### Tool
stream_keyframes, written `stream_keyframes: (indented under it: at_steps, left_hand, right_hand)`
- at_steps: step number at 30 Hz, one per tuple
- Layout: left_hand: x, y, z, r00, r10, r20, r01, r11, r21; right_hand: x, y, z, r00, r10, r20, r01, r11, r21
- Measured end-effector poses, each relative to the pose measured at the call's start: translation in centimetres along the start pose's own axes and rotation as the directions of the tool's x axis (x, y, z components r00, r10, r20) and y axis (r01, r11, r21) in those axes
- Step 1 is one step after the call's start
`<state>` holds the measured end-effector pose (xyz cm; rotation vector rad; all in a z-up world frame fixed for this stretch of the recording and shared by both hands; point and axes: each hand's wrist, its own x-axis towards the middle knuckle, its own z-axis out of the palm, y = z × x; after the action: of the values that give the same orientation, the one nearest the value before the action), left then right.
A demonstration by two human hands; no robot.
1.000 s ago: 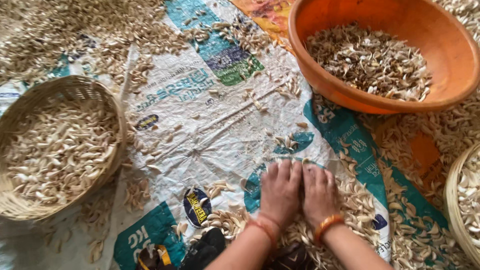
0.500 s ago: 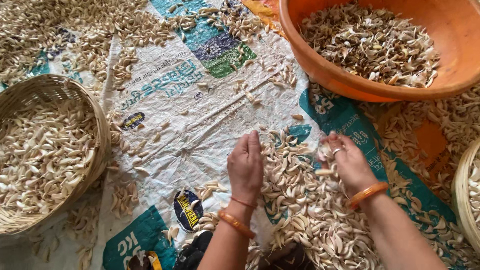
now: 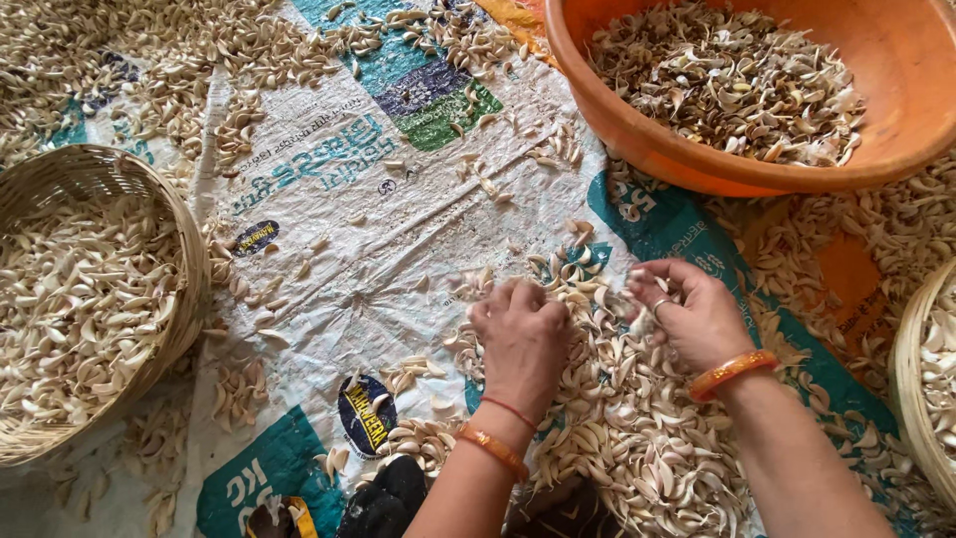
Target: The person sits on a sack and sorts garlic cloves by hand, separating them into a woven basket and an orange bowl. The person repeatedly picks up cloves, inspects them, and places them into the containers.
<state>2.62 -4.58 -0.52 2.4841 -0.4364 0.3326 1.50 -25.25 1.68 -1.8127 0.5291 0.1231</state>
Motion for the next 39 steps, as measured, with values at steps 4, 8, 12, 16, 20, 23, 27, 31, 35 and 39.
stream_keyframes:
  at_steps: [4, 8, 12, 16, 20, 23, 27, 31, 35, 39]
  left_hand:
    - [0.3, -1.5, 0.4, 0.997, -0.055, -0.049, 0.064, 0.979, 0.194]
    - [0.3, -1.9, 1.0, 0.991, -0.028, -0.127, 0.042, 0.993, 0.109]
    - [-0.1, -1.0, 1.3, 0.999, -0.034, -0.018, 0.035, 0.999, 0.034]
    - [-0.3, -0.6, 1.1, 0.997, 0.063, -0.051, -0.064, 0.998, -0.020]
    - [-0.2, -0.5, 1.3, 0.995, 0.088, -0.048, -0.086, 0.995, 0.040]
    - [-0.2, -0.7, 1.5, 0.997, 0.070, -0.020, -0.068, 0.994, 0.081]
    - [-0.1, -1.1, 1.5, 0.999, 0.033, 0.012, -0.034, 0.994, 0.104]
    - [0.1, -1.2, 1.1, 0.999, -0.014, -0.036, 0.014, 1.000, -0.005]
    - [0.3, -1.1, 0.8, 0.991, -0.054, -0.119, 0.047, 0.997, -0.058]
    - [0.3, -1.3, 0.3, 0.981, -0.032, -0.193, 0.037, 0.999, 0.021]
  right_hand:
    - [-0.4, -1.0, 0.5, 0.997, -0.033, -0.071, 0.019, 0.982, -0.189]
    - [-1.4, -1.8, 0.6, 0.990, 0.110, -0.091, -0.135, 0.931, -0.340]
    - [-1.8, -1.2, 2.4, 0.933, -0.359, 0.027, 0.260, 0.620, -0.741]
    - [-2.4, 0.1, 5.1, 0.870, -0.463, 0.169, 0.406, 0.478, -0.779]
    - [-2.5, 0.4, 5.3, 0.842, -0.514, 0.162, 0.438, 0.479, -0.761]
    - [-2.3, 0.2, 4.5, 0.898, -0.406, 0.172, 0.396, 0.569, -0.721]
    - [-1.7, -0.2, 3.4, 0.945, -0.310, 0.102, 0.297, 0.688, -0.662]
    - [-1.0, -0.4, 2.2, 0.994, -0.108, -0.005, 0.104, 0.966, -0.236]
    - [-0.6, -0.3, 1.3, 0.999, -0.014, 0.050, 0.021, 0.990, -0.138]
    - [-0.6, -0.5, 1.5, 0.992, -0.117, 0.047, 0.126, 0.942, -0.312]
